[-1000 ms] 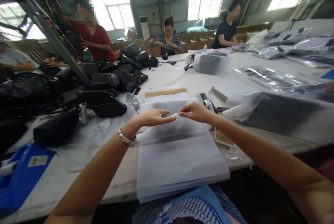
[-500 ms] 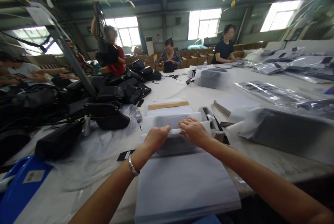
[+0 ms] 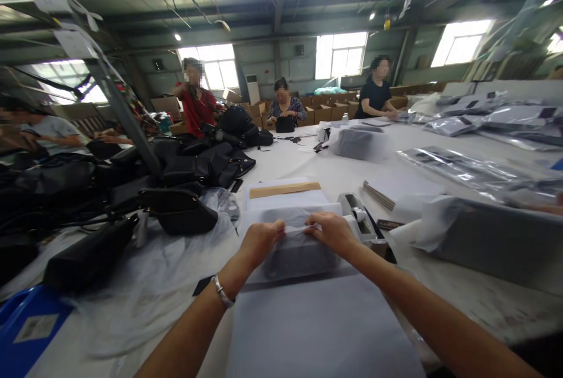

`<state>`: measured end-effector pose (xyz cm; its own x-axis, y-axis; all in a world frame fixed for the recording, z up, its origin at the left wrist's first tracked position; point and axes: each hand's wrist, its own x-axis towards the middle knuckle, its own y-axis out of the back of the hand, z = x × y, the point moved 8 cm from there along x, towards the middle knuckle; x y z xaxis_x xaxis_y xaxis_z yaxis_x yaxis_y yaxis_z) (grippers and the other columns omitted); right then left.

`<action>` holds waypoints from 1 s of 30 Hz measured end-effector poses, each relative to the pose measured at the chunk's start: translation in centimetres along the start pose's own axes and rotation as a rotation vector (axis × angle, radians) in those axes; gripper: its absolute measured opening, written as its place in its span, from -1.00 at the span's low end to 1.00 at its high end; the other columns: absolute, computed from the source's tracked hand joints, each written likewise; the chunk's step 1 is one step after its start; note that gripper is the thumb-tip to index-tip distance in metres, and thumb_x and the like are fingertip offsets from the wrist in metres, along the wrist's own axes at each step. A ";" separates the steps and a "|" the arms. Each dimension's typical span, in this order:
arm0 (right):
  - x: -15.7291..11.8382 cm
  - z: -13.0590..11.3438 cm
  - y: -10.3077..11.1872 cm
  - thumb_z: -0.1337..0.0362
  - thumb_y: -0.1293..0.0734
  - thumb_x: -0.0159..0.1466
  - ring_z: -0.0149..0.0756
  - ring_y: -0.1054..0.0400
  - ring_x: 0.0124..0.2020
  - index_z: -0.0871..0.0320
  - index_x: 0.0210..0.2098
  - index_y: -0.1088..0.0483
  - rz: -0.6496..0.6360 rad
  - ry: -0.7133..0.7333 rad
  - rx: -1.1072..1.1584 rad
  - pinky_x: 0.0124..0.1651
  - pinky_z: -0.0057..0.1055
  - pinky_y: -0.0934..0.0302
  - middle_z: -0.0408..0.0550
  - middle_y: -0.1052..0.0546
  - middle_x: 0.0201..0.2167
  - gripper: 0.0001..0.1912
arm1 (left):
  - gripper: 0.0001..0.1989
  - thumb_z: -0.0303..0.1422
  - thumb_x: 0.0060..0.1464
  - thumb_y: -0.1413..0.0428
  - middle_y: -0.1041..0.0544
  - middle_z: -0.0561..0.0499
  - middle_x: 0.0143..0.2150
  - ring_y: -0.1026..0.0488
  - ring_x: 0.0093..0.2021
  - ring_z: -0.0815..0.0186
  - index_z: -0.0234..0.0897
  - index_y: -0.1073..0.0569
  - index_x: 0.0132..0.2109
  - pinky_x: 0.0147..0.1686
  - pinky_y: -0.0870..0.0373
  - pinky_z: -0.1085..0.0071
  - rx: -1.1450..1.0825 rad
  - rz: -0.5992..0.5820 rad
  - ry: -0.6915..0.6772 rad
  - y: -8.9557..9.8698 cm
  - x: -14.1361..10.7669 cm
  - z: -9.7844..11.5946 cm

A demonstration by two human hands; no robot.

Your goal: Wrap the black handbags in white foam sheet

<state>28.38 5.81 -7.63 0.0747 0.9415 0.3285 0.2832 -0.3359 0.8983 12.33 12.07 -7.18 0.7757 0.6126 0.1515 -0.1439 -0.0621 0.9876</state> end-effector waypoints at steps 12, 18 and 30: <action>0.5 0.5 -0.3 0.10 -0.33 0.30 -0.22 -0.45 -0.23 0.07 -0.29 -0.44 0.059 -0.031 0.045 -0.23 -0.37 -0.21 -0.10 -0.58 -0.28 -0.82 | -0.56 -0.30 0.26 -0.04 -0.63 -0.02 -0.09 -0.58 -0.14 0.19 -0.08 -0.27 0.26 -0.15 -0.45 0.33 -0.037 0.102 0.093 -0.1 0.6 -0.5; 0.6 0.4 -0.1 0.12 -0.35 0.28 -0.23 -0.45 -0.24 0.09 -0.29 -0.44 0.035 -0.037 0.040 -0.23 -0.38 -0.19 -0.10 -0.57 -0.29 -0.83 | -0.55 -0.52 0.29 0.14 -0.38 -0.16 0.25 -0.23 0.30 0.11 -0.21 -0.28 0.26 0.35 0.06 -0.05 0.075 0.278 -0.011 1.4 -0.1 2.7; -0.5 7.0 3.3 0.32 -0.32 0.25 -0.10 -0.35 0.07 0.11 -0.05 -0.42 0.261 -0.092 -0.097 0.17 -0.16 -0.14 0.04 -0.50 0.05 -0.74 | -0.62 -0.34 0.33 0.09 -0.32 -0.06 0.32 -0.22 0.33 0.11 -0.17 -0.34 0.23 0.26 -0.23 0.04 -0.077 0.140 -0.031 -3.2 -0.6 4.3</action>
<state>35.98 4.41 -6.85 0.2204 0.8197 0.5288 0.1502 -0.5641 0.8119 15.00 8.51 -10.28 0.7634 0.5771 0.2902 -0.2977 -0.0843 0.9509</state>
